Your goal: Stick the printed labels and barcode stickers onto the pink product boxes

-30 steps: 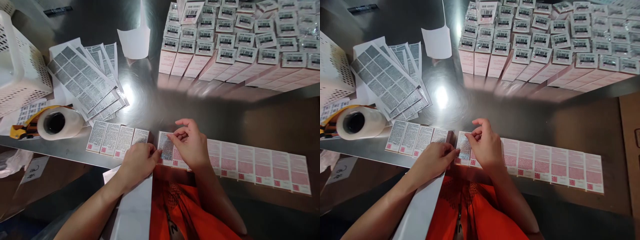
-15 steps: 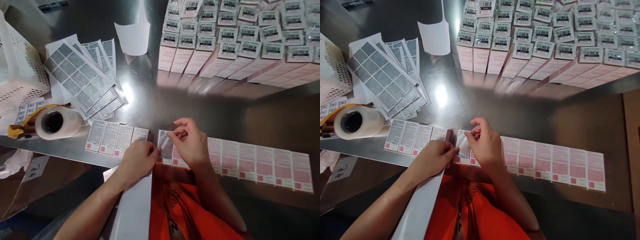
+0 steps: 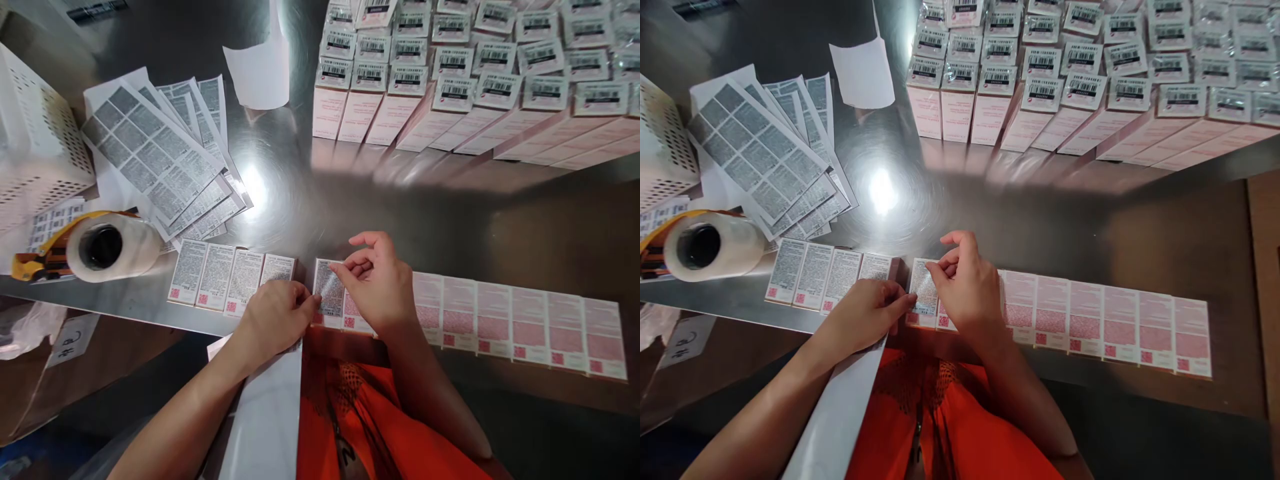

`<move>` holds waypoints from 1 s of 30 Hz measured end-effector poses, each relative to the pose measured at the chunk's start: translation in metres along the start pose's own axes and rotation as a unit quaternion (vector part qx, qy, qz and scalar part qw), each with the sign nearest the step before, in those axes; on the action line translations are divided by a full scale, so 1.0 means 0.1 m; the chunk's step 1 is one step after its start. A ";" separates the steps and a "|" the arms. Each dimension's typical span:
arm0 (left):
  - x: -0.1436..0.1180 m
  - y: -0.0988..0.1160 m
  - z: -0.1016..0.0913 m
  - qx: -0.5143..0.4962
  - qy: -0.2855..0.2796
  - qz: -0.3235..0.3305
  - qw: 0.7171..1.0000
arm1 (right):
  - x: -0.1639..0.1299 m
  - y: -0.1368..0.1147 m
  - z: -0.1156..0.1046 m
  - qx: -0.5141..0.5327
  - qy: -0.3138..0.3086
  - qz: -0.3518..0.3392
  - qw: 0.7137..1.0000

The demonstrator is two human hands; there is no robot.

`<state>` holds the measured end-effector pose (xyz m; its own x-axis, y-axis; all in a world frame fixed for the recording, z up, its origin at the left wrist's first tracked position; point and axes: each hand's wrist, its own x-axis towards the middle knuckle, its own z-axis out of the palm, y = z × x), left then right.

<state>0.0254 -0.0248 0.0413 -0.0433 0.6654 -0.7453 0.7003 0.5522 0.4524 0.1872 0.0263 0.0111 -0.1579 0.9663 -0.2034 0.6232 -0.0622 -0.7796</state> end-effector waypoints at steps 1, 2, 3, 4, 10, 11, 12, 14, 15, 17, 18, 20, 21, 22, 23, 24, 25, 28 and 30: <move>0.00 0.00 0.00 -0.002 -0.002 -0.002 1.000 | 0.00 -0.01 0.00 0.001 0.001 0.003 1.000; 0.00 0.00 0.00 -0.004 -0.003 -0.003 1.000 | 0.00 -0.01 0.00 0.003 0.001 0.007 1.000; 0.00 0.00 0.00 -0.005 -0.004 -0.002 1.000 | 0.00 -0.01 0.00 0.004 -0.001 0.010 1.000; 0.00 0.00 0.00 -0.007 -0.005 0.000 1.000 | 0.00 -0.02 0.00 0.005 -0.001 0.012 1.000; 0.00 -0.02 0.00 -0.011 -0.001 0.001 1.000 | 0.03 0.02 -0.01 -0.030 0.067 -0.026 0.997; 0.00 -0.02 0.00 -0.013 -0.001 0.001 1.000 | 0.03 0.04 -0.02 -0.023 0.064 -0.032 0.997; 0.00 -0.02 0.00 -0.016 -0.002 0.000 1.000 | 0.03 0.05 -0.03 -0.011 0.055 -0.037 0.998; 0.00 -0.02 0.01 -0.022 -0.003 -0.001 1.000 | 0.03 0.08 -0.04 0.010 0.042 -0.043 0.998; 0.00 -0.02 0.01 -0.024 -0.003 -0.001 1.000 | 0.03 0.09 -0.04 0.016 0.039 -0.045 0.998; 0.00 -0.02 0.01 -0.029 -0.002 -0.002 1.000 | 0.02 0.10 -0.05 0.018 0.040 -0.048 0.998; -0.01 -0.01 0.01 -0.032 0.000 -0.002 0.999 | 0.02 0.09 -0.05 0.016 0.042 -0.050 0.998; -0.01 -0.01 0.01 -0.036 0.006 -0.003 0.999 | 0.01 0.09 -0.04 0.005 0.041 -0.057 0.998; -0.01 0.00 0.01 -0.036 0.010 -0.003 0.999 | 0.00 0.08 -0.04 -0.004 0.040 -0.060 0.997; -0.02 0.00 0.01 -0.033 0.014 -0.003 0.999 | 0.00 0.08 -0.03 -0.014 0.037 -0.064 0.997; -0.02 0.01 0.01 -0.031 0.015 -0.004 0.999 | -0.01 0.08 -0.03 -0.023 0.034 -0.068 0.997; -0.02 0.02 0.01 -0.029 0.014 -0.006 0.999 | -0.01 0.08 -0.03 -0.031 0.031 -0.071 0.996; -0.03 0.02 0.01 -0.028 0.014 -0.009 0.999 | -0.02 0.08 -0.03 -0.036 0.027 -0.075 0.996; -0.03 0.04 0.02 -0.028 0.017 -0.010 0.999 | -0.04 0.09 -0.05 -0.039 0.007 -0.082 0.996; -0.03 0.04 0.02 -0.031 0.021 -0.010 0.999 | -0.06 0.09 -0.08 -0.041 -0.018 -0.088 0.995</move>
<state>0.0298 -0.0261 0.0445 -0.0877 0.6739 -0.7336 0.6539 0.5945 0.4680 0.1997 0.0215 0.0099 -0.2965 0.9508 -0.0898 0.6432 0.1293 -0.7547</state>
